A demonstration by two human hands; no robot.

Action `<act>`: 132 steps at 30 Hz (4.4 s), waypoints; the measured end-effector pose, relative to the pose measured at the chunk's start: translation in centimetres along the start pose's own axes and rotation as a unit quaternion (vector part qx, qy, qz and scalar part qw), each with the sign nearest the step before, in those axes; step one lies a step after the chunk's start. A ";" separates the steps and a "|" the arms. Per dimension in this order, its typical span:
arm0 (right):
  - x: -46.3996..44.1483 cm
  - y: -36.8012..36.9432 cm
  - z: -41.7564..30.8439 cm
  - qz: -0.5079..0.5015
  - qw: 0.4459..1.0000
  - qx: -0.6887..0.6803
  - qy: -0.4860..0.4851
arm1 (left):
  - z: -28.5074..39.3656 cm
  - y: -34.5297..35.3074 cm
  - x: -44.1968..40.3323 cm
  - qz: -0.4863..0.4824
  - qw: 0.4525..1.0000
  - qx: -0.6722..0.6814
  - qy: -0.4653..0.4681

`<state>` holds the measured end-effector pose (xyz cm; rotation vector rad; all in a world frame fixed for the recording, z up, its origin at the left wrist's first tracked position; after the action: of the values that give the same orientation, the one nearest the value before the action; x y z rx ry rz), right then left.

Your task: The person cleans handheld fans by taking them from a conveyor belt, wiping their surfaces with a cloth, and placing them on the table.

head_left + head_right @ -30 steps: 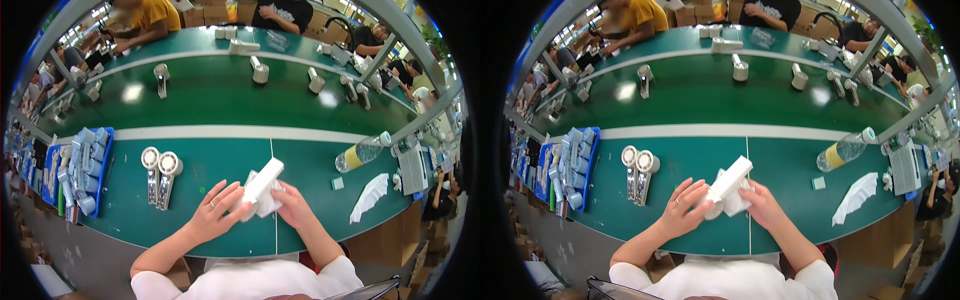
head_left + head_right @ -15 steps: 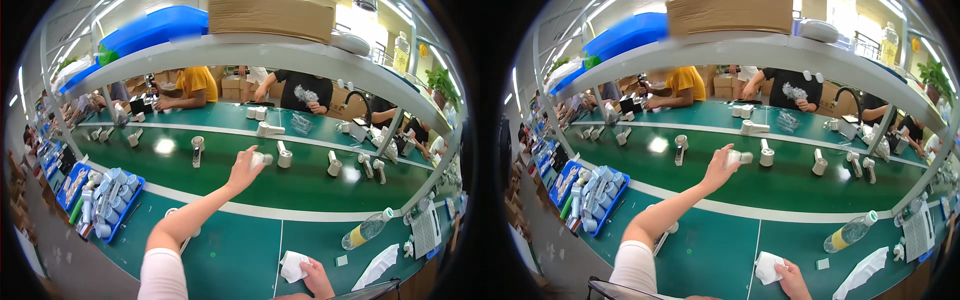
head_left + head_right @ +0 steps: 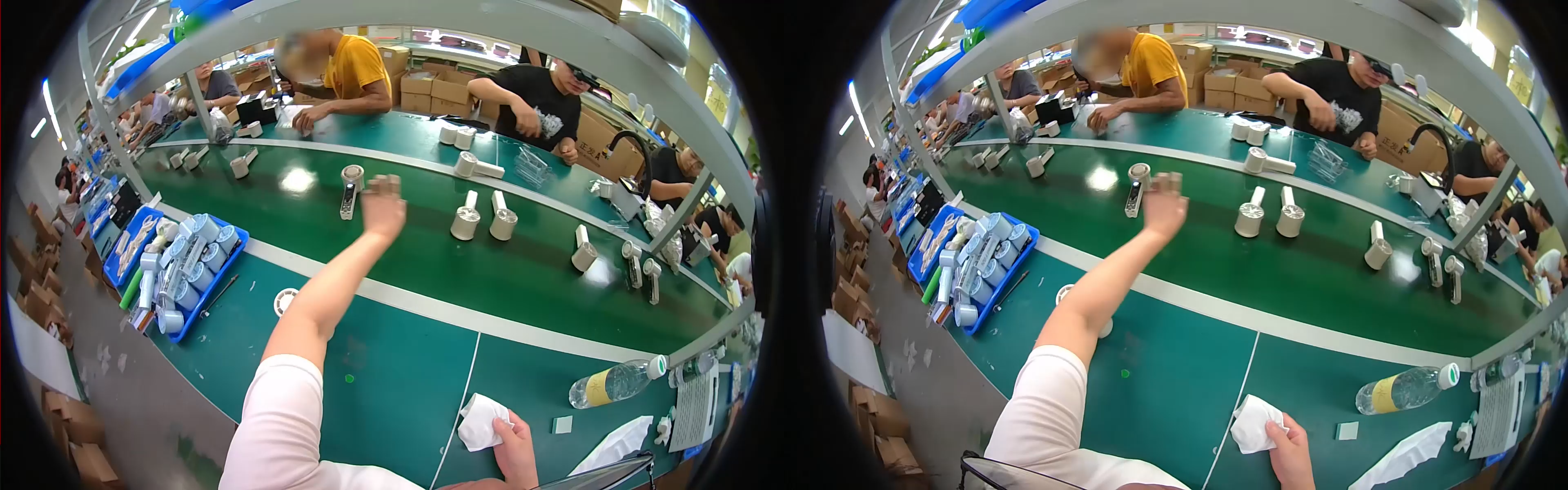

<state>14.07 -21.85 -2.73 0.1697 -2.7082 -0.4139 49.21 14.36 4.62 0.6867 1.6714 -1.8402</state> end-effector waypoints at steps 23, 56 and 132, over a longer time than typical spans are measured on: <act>-0.5 0.8 -0.3 -0.037 0.998 0.011 -0.041 | 2.3 -14.0 6.4 -0.166 0.731 0.627 -0.214; 8.2 5.3 -3.4 0.185 0.651 0.605 -0.421 | 21.6 -23.0 29.3 -0.422 0.812 0.381 0.135; 9.5 -3.6 -3.0 0.139 0.947 0.260 -0.125 | 19.1 -31.0 34.4 -0.132 0.781 0.473 0.385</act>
<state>6.75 -27.69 2.23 -0.1333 -2.9723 0.3948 2.82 -4.57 4.54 1.9073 1.1270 -2.8568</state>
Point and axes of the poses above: each hand's wrist, its own x-axis away from the middle knuckle, its own y-axis out of the palm, z = x × y, the point moved 7 cm from there along -x, towards the middle knuckle, and after that the axes turned 9 degrees about x, right-handed, at the moved point
